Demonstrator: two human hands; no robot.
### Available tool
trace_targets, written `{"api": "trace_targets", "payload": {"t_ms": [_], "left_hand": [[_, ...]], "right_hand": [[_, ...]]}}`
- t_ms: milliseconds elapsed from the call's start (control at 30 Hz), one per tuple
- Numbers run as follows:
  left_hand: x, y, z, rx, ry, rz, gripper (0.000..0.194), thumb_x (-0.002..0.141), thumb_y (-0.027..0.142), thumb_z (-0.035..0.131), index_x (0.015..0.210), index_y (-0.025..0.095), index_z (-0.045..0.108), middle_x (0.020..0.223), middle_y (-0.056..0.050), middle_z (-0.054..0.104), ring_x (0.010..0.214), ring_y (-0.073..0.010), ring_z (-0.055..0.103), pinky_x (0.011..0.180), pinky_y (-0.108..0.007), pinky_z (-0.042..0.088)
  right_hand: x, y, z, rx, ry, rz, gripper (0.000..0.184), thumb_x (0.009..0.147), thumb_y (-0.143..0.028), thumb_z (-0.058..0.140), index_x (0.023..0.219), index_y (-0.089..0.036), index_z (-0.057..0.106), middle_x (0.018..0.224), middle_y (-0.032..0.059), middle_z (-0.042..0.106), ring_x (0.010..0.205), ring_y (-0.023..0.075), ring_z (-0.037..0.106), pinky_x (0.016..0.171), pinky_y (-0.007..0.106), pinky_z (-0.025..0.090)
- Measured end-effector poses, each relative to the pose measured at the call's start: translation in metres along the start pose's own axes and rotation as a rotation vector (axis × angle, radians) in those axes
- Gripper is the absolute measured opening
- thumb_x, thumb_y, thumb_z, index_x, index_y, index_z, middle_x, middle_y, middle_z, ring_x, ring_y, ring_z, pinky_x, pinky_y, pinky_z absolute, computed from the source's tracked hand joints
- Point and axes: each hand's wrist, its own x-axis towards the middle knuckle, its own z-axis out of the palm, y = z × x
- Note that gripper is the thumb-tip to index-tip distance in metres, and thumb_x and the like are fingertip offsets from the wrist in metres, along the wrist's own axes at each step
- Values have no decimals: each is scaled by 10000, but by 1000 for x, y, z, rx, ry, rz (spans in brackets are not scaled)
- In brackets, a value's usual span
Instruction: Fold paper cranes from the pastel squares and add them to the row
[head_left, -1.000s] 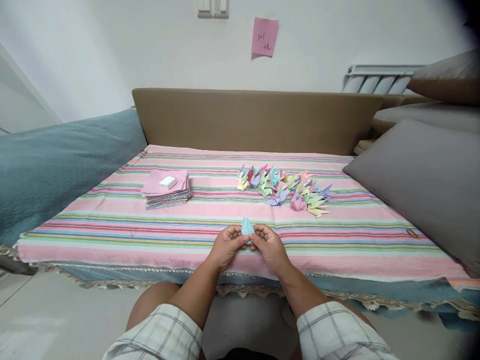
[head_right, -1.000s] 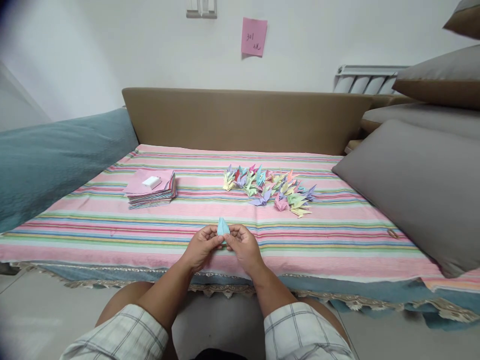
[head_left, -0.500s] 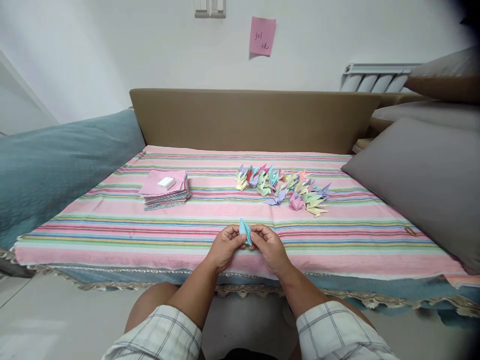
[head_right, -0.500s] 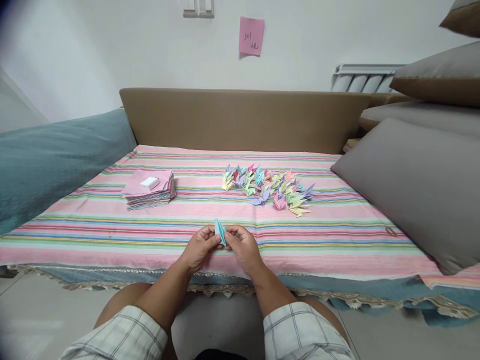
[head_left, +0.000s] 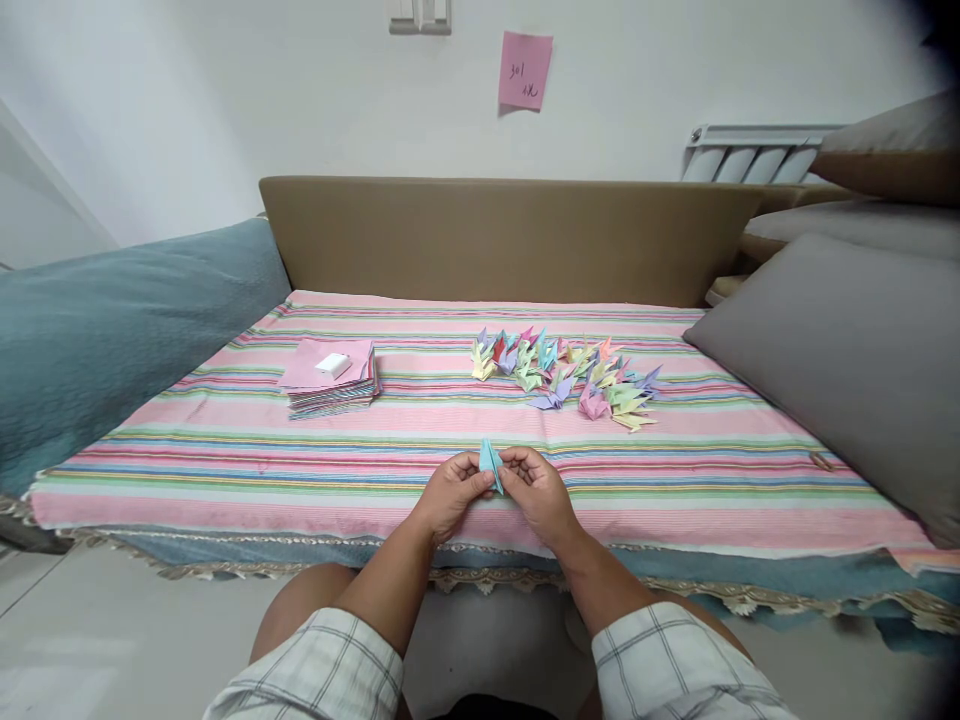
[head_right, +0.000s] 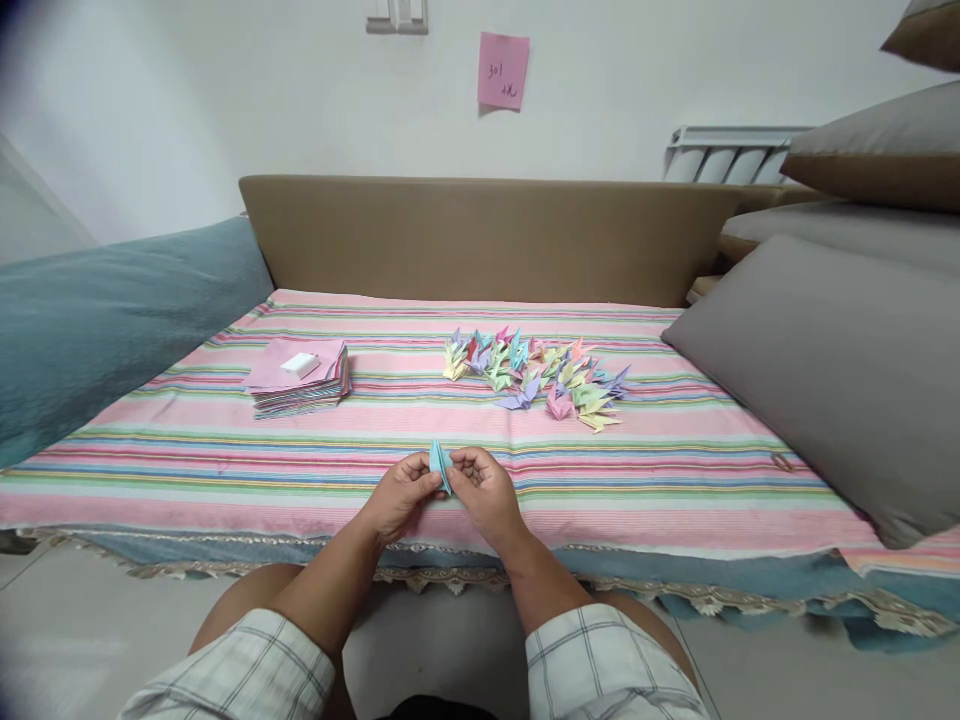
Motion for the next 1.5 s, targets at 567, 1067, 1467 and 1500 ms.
{"api": "trace_targets", "payload": {"t_ms": [567,1067,1467,1500], "left_hand": [[1,-1,-3,89,-42,4,326,595,420,787,737,133,729,660,-33,645,606,-112,513,635,-243,418],[-2,1,-7,155,-137,-20,360,640,466,743,775,132,734,666,-42,643,616,-128,513,649,-247,404],[-1,4,-2,170,-93,9,299,627,433,757,697,144,719,636,-10,625,608,-110,508,642,-233,412],[-1,5,-1,168,-93,7,293,625,432,757,680,147,714,630,-5,619,605,-108,507,635,-230,414]], "right_hand": [[-8,-10,-6,-519,35,-424,179,790,-253,579,961,-235,629,893,49,586,760,156,545,646,280,472],[-11,-11,-7,-515,-5,-426,243,801,-281,572,1037,-242,620,919,55,585,792,165,552,641,277,479],[-3,-6,-10,-329,2,-222,138,737,-285,636,856,-215,638,765,8,545,675,126,511,619,252,451],[-2,-5,-11,-292,-14,-175,163,729,-295,643,870,-214,641,753,4,540,670,124,508,617,250,449]]}}
